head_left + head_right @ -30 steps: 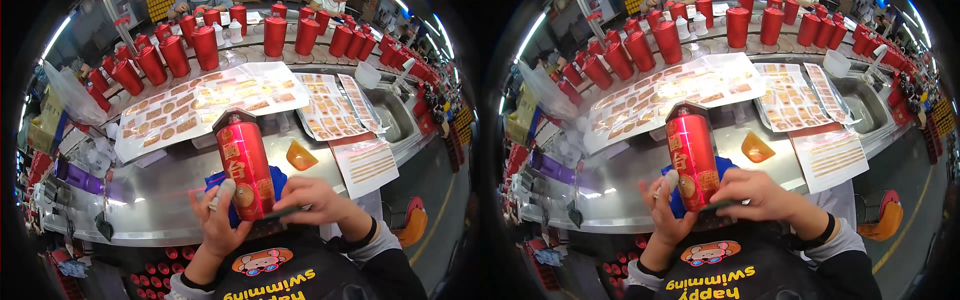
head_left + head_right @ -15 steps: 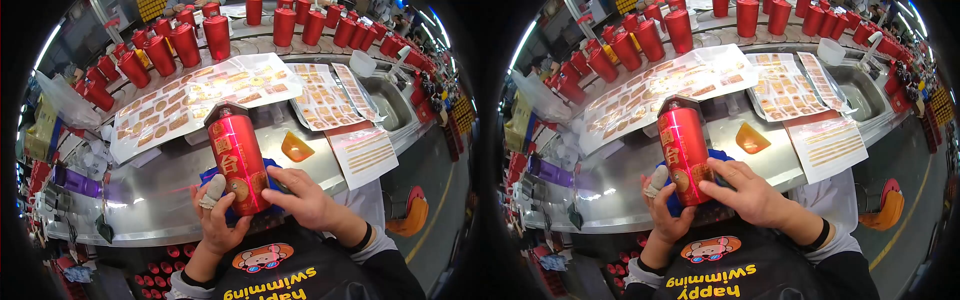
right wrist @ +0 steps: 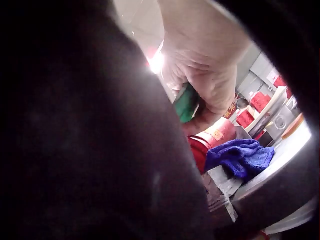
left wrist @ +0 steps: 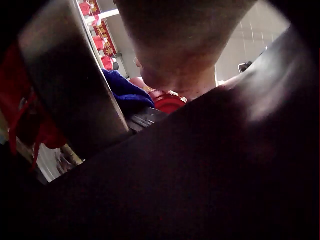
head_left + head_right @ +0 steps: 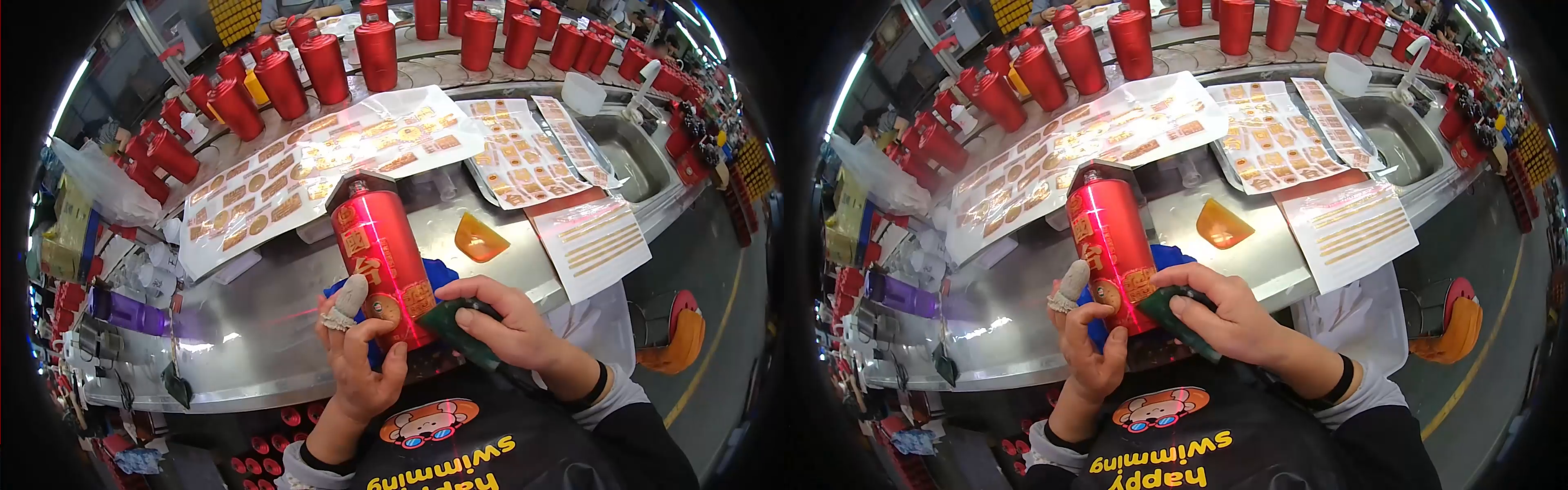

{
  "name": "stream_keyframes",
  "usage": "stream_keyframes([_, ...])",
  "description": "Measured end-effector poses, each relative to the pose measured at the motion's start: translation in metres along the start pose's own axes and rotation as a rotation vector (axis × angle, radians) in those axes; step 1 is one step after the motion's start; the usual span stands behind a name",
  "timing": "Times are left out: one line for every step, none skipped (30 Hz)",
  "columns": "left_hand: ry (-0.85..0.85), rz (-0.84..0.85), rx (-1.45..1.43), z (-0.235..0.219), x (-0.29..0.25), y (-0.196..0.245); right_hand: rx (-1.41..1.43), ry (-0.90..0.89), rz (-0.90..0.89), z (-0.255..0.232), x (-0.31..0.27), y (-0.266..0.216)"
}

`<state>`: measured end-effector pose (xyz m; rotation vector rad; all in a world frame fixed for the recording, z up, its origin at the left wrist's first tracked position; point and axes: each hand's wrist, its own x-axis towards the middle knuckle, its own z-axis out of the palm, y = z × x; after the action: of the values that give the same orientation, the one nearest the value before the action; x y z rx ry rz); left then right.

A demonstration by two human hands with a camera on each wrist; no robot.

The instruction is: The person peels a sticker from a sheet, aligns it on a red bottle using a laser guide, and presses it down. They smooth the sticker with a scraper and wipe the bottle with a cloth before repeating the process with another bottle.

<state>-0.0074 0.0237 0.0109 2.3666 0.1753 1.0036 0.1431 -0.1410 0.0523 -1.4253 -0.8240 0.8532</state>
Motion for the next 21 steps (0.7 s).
stream_keyframes([0.001,-0.006,-0.003,0.0004,-0.0005,-0.0002,0.017,-0.006,0.006,0.0001,-0.0001,-0.0003])
stream_keyframes([0.000,-0.010,-0.010,0.0005,-0.0006,-0.0003,0.034,-0.014,0.012,0.0004,-0.0003,-0.0008])
stream_keyframes([-0.001,-0.014,-0.016,0.0005,-0.0007,-0.0004,0.051,-0.022,0.018,0.0007,-0.0003,-0.0009])
stream_keyframes([-0.001,-0.019,-0.022,0.0004,-0.0009,-0.0006,0.020,-0.009,-0.014,0.0005,0.0000,0.0005])
stream_keyframes([0.003,-0.024,-0.024,0.0004,-0.0013,-0.0006,-0.012,0.003,-0.045,-0.0002,0.0004,0.0031])
stream_keyframes([0.008,-0.028,-0.026,0.0007,-0.0016,-0.0005,-0.043,0.016,-0.077,-0.0007,0.0006,0.0046])
stream_keyframes([0.012,-0.033,-0.028,0.0010,-0.0017,-0.0006,-0.022,0.004,-0.046,-0.0010,0.0002,0.0038])
stream_keyframes([0.017,-0.033,-0.031,0.0014,-0.0019,-0.0012,-0.002,-0.007,-0.015,-0.0013,-0.0003,0.0023])
stream_keyframes([0.022,-0.033,-0.034,0.0021,-0.0020,-0.0021,0.019,-0.019,0.016,-0.0014,-0.0007,0.0016])
stream_keyframes([0.025,-0.033,-0.037,0.0023,-0.0023,-0.0023,0.016,-0.020,-0.002,-0.0002,-0.0001,0.0023])
stream_keyframes([0.025,-0.037,-0.041,0.0021,-0.0029,-0.0019,0.012,-0.022,-0.021,0.0020,0.0012,0.0032])
stream_keyframes([0.027,-0.041,-0.043,0.0024,-0.0030,-0.0013,0.008,-0.024,-0.041,0.0029,0.0022,0.0037])
stream_keyframes([0.029,-0.045,-0.045,0.0025,-0.0030,-0.0009,0.051,-0.029,0.001,0.0023,0.0022,0.0023])
stream_keyframes([0.027,-0.049,-0.046,0.0023,-0.0031,-0.0006,0.095,-0.036,0.042,0.0013,0.0016,-0.0002])
stream_keyframes([0.025,-0.054,-0.047,0.0022,-0.0033,-0.0003,0.138,-0.044,0.084,0.0001,0.0010,-0.0016])
stream_keyframes([0.024,-0.058,-0.048,0.0022,-0.0035,0.0000,0.100,-0.045,0.063,-0.0019,0.0003,-0.0003])
stream_keyframes([0.027,-0.057,-0.038,0.0024,-0.0040,-0.0002,0.063,-0.045,0.042,-0.0045,-0.0004,0.0020])
stream_keyframes([0.030,-0.055,-0.029,0.0027,-0.0048,-0.0004,0.027,-0.045,0.021,-0.0059,-0.0010,0.0034])
stream_keyframes([0.032,-0.054,-0.020,0.0030,-0.0054,-0.0006,0.027,-0.067,0.036,-0.0060,-0.0020,0.0027])
stream_keyframes([0.036,-0.052,-0.023,0.0034,-0.0054,-0.0007,0.028,-0.089,0.051,-0.0057,-0.0035,0.0013])
stream_keyframes([0.038,-0.049,-0.027,0.0037,-0.0048,-0.0008,0.030,-0.109,0.067,-0.0051,-0.0048,0.0007])
